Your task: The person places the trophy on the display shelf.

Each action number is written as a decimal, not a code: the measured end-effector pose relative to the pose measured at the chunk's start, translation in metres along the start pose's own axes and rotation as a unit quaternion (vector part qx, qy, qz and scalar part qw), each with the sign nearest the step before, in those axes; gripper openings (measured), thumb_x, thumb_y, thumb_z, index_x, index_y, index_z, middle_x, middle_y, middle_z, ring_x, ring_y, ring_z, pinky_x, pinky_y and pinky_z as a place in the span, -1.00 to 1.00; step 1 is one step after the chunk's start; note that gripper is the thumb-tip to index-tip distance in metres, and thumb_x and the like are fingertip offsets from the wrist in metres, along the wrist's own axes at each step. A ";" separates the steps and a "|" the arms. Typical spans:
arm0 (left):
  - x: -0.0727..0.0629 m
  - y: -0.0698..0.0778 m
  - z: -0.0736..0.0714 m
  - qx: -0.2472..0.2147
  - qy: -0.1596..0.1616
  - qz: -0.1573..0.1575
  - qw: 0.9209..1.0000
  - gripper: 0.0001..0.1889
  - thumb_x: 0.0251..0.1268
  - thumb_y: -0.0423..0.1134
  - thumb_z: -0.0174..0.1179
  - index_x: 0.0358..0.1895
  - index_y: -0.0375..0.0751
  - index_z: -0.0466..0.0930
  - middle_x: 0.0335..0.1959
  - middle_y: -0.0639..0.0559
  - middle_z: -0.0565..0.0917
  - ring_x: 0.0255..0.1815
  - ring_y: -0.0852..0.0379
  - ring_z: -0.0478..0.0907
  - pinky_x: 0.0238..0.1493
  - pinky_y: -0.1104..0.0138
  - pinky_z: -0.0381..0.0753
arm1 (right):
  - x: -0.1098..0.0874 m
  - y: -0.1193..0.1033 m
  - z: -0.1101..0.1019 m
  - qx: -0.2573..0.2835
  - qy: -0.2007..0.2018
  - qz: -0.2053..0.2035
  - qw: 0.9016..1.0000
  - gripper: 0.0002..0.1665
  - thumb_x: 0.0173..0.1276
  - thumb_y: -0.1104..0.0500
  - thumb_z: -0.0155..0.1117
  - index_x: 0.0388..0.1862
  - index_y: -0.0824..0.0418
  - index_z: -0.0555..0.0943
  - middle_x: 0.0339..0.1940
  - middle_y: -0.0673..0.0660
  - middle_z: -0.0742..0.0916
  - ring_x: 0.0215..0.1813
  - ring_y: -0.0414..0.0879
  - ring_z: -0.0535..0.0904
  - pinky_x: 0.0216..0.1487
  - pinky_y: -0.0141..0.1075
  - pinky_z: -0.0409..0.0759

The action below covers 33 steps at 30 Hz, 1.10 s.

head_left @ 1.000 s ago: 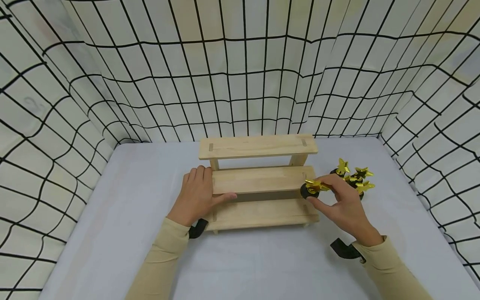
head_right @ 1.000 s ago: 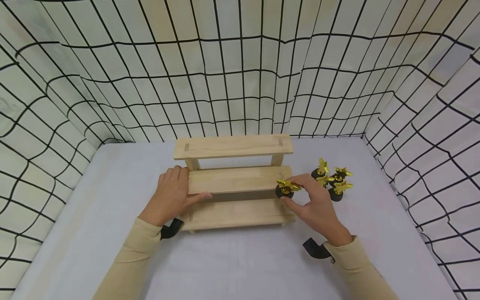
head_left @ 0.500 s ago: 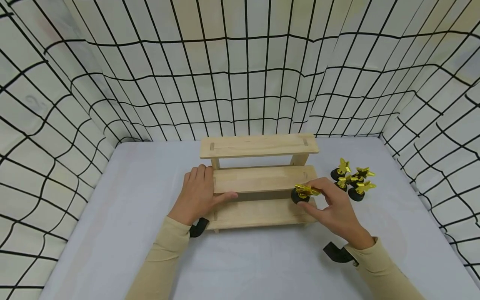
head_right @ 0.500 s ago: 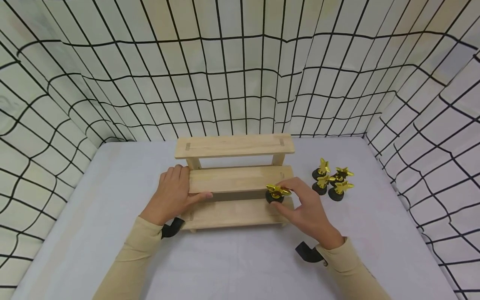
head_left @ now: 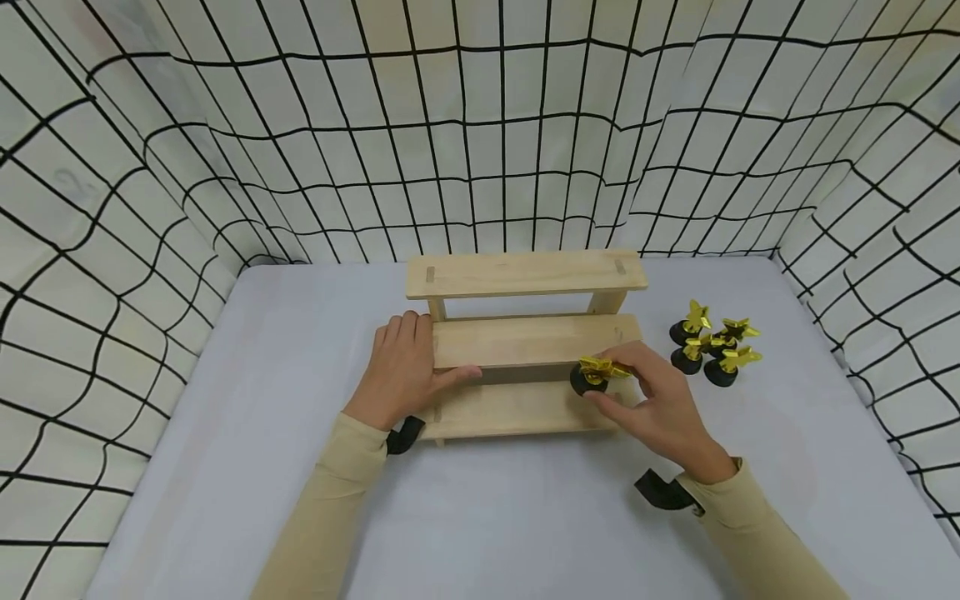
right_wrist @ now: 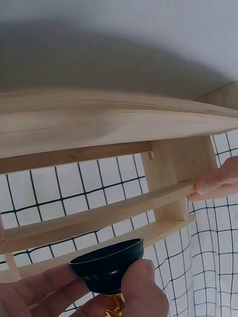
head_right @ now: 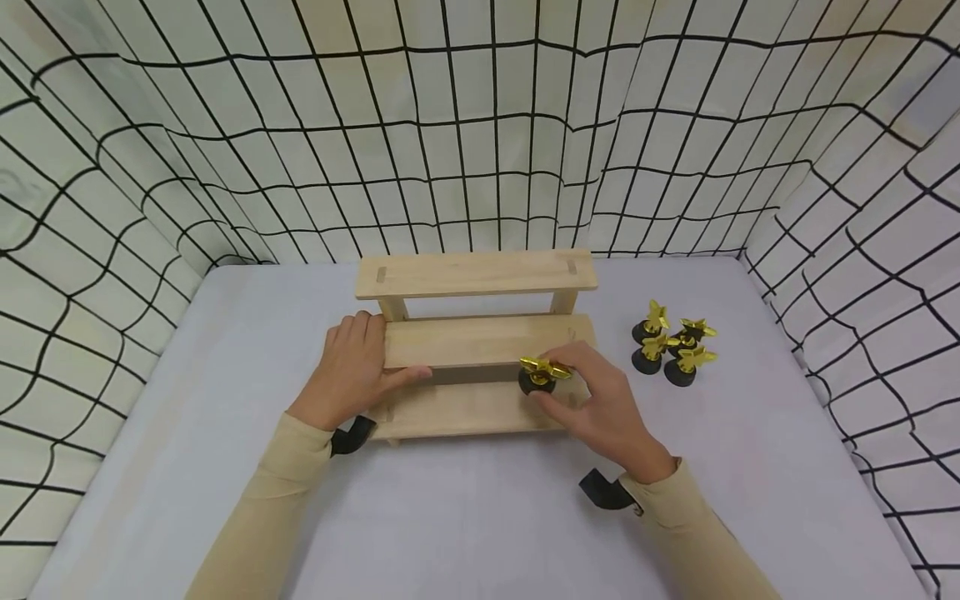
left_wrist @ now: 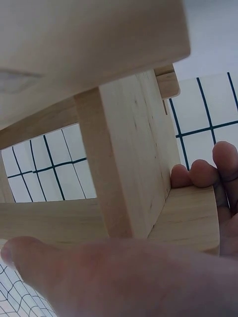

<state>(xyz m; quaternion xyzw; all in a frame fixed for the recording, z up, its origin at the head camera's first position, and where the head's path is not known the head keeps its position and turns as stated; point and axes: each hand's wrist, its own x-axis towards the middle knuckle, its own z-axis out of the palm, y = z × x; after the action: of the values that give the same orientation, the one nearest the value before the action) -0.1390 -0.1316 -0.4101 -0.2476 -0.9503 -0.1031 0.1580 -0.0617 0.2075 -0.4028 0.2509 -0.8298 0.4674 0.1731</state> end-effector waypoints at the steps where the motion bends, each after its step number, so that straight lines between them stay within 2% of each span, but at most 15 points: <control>1: 0.001 0.000 0.000 -0.002 -0.001 0.000 1.000 -0.07 -0.06 0.47 0.44 -0.11 -0.43 0.42 -0.27 -0.22 0.48 -0.26 -0.15 0.36 -0.11 0.07 0.37 | 0.001 -0.001 0.001 0.008 -0.002 0.001 1.000 -0.37 -0.06 0.55 0.63 0.02 0.32 0.61 -0.03 0.16 0.71 0.07 -0.34 0.59 0.14 -0.61 0.58; 4: 0.002 0.000 0.000 -0.005 0.003 0.004 1.000 -0.05 -0.06 0.48 0.44 -0.10 -0.44 0.42 -0.27 -0.23 0.48 -0.27 -0.16 0.36 -0.11 0.07 0.37 | 0.003 -0.003 0.006 0.022 -0.010 0.003 1.000 -0.37 -0.04 0.56 0.62 0.03 0.30 0.61 -0.02 0.15 0.70 0.07 -0.32 0.59 0.14 -0.59 0.58; 8: 0.004 0.000 0.000 -0.003 0.006 0.010 1.000 -0.01 -0.01 0.58 0.31 -0.10 -0.44 0.43 -0.26 -0.23 0.50 -0.26 -0.16 0.37 -0.12 0.06 0.38 | 0.006 -0.005 0.012 0.025 -0.017 -0.003 1.000 -0.39 -0.01 0.52 0.62 0.03 0.26 0.61 -0.02 0.13 0.71 0.07 -0.33 0.59 0.14 -0.60 0.57; 10: 0.006 0.000 0.000 -0.002 0.007 0.013 1.000 -0.02 0.00 0.58 0.31 -0.11 -0.44 0.43 -0.26 -0.25 0.50 -0.26 -0.16 0.38 -0.12 0.05 0.38 | 0.008 -0.006 0.014 0.036 -0.019 -0.008 0.999 -0.39 0.00 0.52 0.62 0.04 0.27 0.62 -0.02 0.14 0.72 0.06 -0.31 0.60 0.13 -0.59 0.57; 15: 0.007 0.001 0.000 -0.012 -0.010 -0.003 1.000 -0.04 -0.06 0.48 0.43 -0.08 -0.45 0.43 -0.24 -0.26 0.51 -0.24 -0.18 0.37 -0.07 0.02 0.40 | 0.011 -0.009 0.021 0.043 -0.029 -0.016 0.999 -0.39 0.01 0.51 0.62 0.05 0.26 0.62 -0.01 0.14 0.72 0.06 -0.28 0.61 0.12 -0.56 0.57; 20: 0.005 0.000 -0.001 -0.020 -0.031 -0.017 0.999 -0.05 -0.03 0.47 0.43 -0.05 -0.46 0.43 -0.20 -0.27 0.51 -0.21 -0.19 0.38 -0.02 -0.01 0.41 | 0.013 -0.013 0.027 0.043 -0.039 -0.010 0.998 -0.42 0.04 0.46 0.63 0.04 0.23 0.62 -0.02 0.12 0.72 0.05 -0.28 0.60 0.12 -0.56 0.58; 33: 0.005 -0.001 -0.002 -0.014 -0.025 -0.009 1.000 -0.04 -0.04 0.48 0.42 -0.06 -0.45 0.44 -0.21 -0.27 0.51 -0.21 -0.21 0.40 -0.07 0.02 0.39 | 0.016 -0.012 0.046 0.071 -0.047 -0.021 0.996 -0.43 0.04 0.46 0.64 0.03 0.25 0.62 -0.05 0.11 0.73 0.01 -0.27 0.63 0.10 -0.53 0.59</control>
<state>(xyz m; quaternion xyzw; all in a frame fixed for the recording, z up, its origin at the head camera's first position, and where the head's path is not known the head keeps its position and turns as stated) -0.1428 -0.1305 -0.4064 -0.2436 -0.9547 -0.1115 0.1297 -0.0701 0.1585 -0.4100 0.3015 -0.7962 0.5092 0.1258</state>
